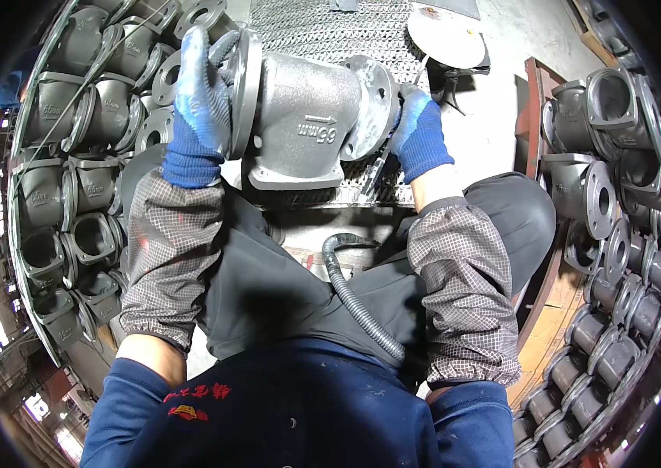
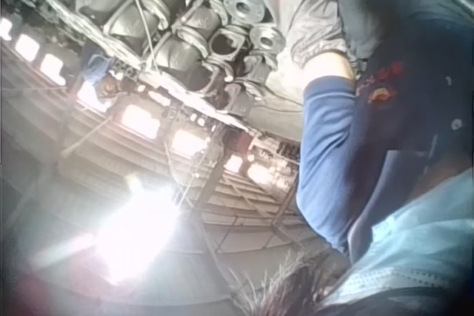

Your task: The person picks up a metal casting from a stack, places it on a work surface, and uses a handheld air tool and a pick to clear debris from the interior and exterior surfaces.

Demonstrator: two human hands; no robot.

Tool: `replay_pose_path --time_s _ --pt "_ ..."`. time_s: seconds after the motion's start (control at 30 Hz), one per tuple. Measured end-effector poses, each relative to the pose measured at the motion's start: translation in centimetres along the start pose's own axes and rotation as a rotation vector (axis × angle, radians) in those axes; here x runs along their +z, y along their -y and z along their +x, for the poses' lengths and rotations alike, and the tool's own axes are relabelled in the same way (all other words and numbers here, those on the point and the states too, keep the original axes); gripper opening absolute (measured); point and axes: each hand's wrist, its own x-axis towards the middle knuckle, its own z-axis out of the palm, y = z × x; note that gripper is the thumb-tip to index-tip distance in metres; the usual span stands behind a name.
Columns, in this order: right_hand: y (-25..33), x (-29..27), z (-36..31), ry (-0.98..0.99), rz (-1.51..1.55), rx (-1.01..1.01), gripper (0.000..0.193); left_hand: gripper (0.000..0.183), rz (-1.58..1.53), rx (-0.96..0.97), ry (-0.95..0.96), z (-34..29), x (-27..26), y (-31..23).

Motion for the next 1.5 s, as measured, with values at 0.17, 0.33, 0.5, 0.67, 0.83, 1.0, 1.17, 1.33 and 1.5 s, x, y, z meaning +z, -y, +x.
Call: replay_pose_path --time_s 0.17,0.33,0.5,0.67,0.83,1.0,1.17,1.33,1.5 --pt "-0.6 -1.2 2.0 -0.176 1.165 0.388 0.028 0.068 0.047 -0.035 0.003 1.3 0.2 0.5" --pt "2.4 -1.5 0.9 -0.182 1.146 0.252 0.031 0.069 -0.127 -0.027 -0.095 0.7 0.0 0.8" --pt "5.5 -2.3 0.1 -0.351 0.962 0.181 0.027 0.072 -0.017 0.044 -0.085 1.1 -1.6 1.1" --pt "8.6 -2.3 -1.3 -0.164 0.931 0.000 0.030 0.074 -0.033 -0.026 -0.025 0.7 -1.8 1.1" --pt "11.4 -1.7 -1.9 0.032 0.759 0.008 0.029 0.079 -0.098 -0.171 0.165 0.2 -1.9 1.7" --pt "9.8 -0.4 0.4 -0.178 0.335 -0.309 0.033 0.053 0.233 0.032 0.216 -0.5 -1.6 -1.8" --pt "9.8 -1.1 1.3 -0.111 0.457 -0.246 0.034 0.036 0.314 0.169 0.035 0.8 -4.6 -2.9" --pt "11.4 -1.8 0.7 -0.013 0.432 -0.079 0.040 0.032 0.700 0.166 0.061 0.6 -6.2 -3.6" --pt "9.7 -1.5 1.5 -0.137 0.367 -0.239 0.046 0.055 0.248 0.065 -0.172 3.9 -6.9 1.4"
